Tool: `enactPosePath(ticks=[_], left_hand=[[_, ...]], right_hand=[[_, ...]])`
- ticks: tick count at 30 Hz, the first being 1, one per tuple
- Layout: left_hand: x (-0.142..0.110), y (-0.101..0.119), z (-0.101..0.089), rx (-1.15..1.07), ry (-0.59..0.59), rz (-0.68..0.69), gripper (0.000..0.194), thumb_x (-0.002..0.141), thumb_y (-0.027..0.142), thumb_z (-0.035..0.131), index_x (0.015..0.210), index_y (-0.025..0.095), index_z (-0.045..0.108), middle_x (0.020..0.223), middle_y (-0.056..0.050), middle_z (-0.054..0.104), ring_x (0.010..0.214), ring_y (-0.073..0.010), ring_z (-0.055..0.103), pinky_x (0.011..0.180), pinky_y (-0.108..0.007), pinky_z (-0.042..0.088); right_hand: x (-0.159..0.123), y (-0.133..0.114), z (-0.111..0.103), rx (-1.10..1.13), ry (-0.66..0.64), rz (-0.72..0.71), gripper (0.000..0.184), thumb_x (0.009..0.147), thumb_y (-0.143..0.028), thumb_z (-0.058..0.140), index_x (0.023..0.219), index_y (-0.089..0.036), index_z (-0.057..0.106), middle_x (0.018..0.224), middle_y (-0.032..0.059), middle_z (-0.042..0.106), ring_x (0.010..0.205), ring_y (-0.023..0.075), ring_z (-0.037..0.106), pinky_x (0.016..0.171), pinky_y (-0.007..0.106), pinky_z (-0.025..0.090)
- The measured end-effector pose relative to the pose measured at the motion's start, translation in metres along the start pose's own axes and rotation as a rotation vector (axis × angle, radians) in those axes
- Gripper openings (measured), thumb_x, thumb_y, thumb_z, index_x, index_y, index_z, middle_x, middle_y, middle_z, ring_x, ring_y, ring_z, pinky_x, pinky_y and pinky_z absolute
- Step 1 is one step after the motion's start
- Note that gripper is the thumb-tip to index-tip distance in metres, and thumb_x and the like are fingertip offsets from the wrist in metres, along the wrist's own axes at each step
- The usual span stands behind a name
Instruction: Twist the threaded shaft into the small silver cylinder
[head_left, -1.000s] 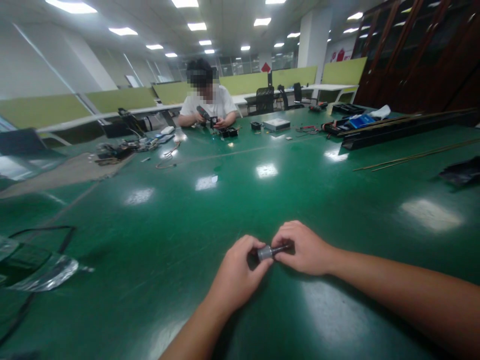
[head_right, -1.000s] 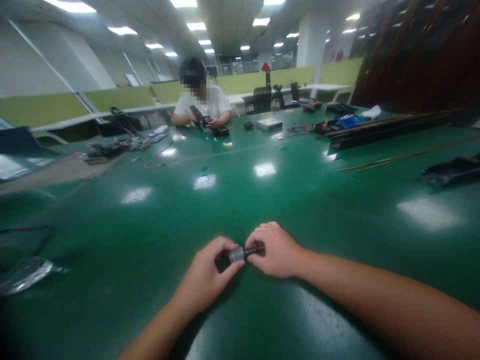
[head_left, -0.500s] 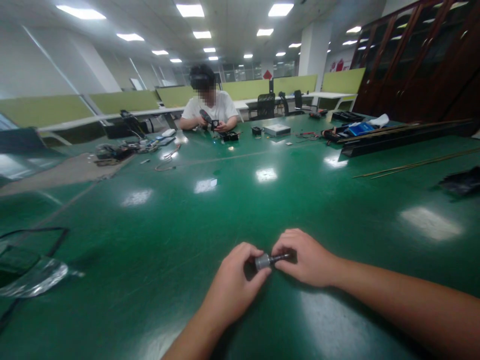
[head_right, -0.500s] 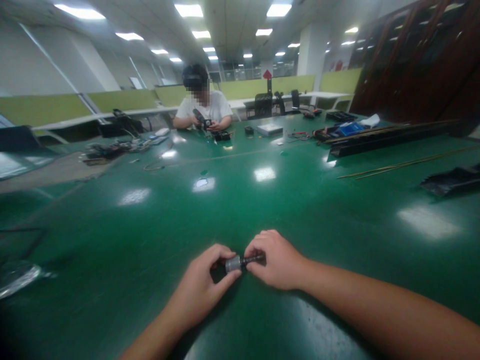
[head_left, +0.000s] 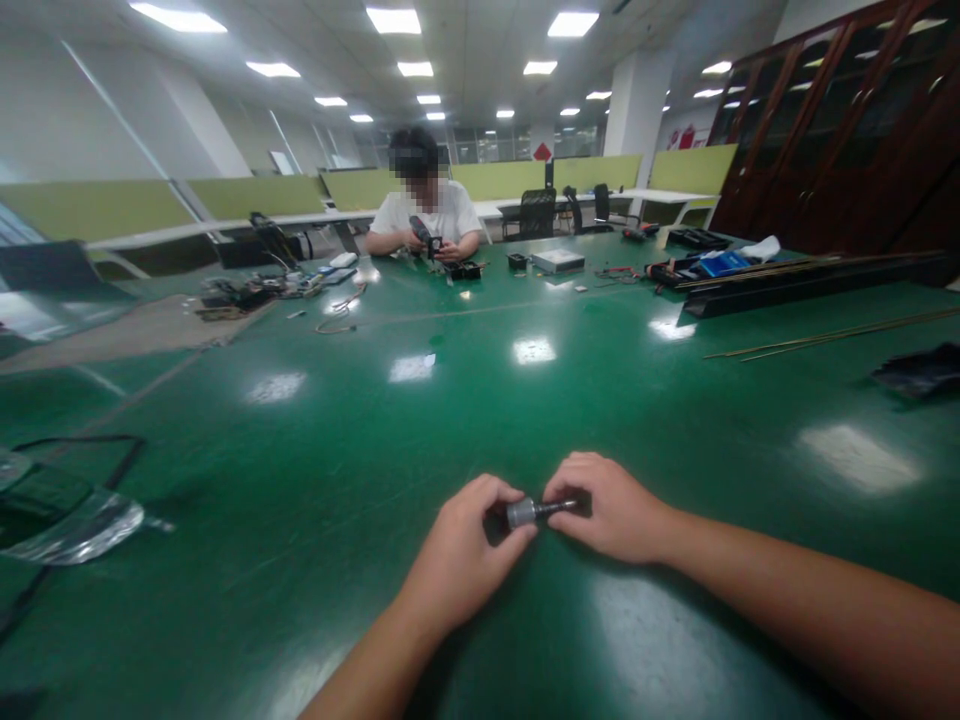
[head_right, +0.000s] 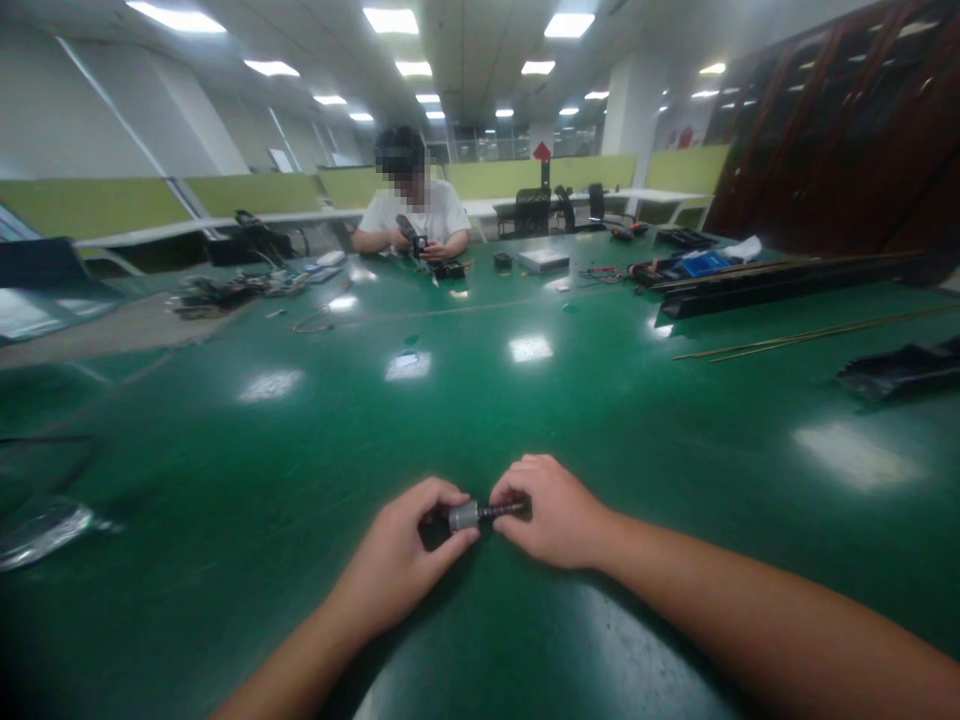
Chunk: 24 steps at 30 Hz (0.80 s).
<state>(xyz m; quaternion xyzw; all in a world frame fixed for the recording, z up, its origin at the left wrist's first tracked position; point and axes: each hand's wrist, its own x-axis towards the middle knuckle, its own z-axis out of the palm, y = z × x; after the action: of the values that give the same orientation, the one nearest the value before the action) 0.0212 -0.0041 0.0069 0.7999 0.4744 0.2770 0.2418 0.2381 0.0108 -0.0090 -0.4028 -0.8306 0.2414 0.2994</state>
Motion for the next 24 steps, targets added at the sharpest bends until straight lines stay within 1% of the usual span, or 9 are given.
enactPosePath(ticks=[15, 24], left_hand=[[0.0003, -0.0008, 0.0002, 0.025, 0.015, -0.001, 0.013, 0.078, 0.020, 0.070, 0.089, 0.020, 0.064, 0.088, -0.002, 0.067, 0.081, -0.0194, 0.063, 0.073, -0.029, 0.049], [0.0002, 0.0004, -0.0010, 0.023, 0.016, -0.015, 0.011, 0.078, 0.021, 0.070, 0.088, 0.020, 0.065, 0.087, -0.001, 0.068, 0.080, -0.0193, 0.064, 0.072, -0.029, 0.048]], right_hand=[[-0.0022, 0.0010, -0.0029, -0.021, 0.023, 0.003, 0.009, 0.077, -0.015, 0.071, 0.084, -0.019, 0.067, 0.080, 0.0016, 0.068, 0.079, 0.0180, 0.059, 0.078, 0.034, 0.040], [-0.0048, 0.0047, -0.0069, -0.050, 0.047, 0.004, 0.010, 0.077, -0.014, 0.070, 0.083, -0.020, 0.068, 0.081, 0.0008, 0.069, 0.081, 0.0187, 0.059, 0.082, 0.036, 0.040]])
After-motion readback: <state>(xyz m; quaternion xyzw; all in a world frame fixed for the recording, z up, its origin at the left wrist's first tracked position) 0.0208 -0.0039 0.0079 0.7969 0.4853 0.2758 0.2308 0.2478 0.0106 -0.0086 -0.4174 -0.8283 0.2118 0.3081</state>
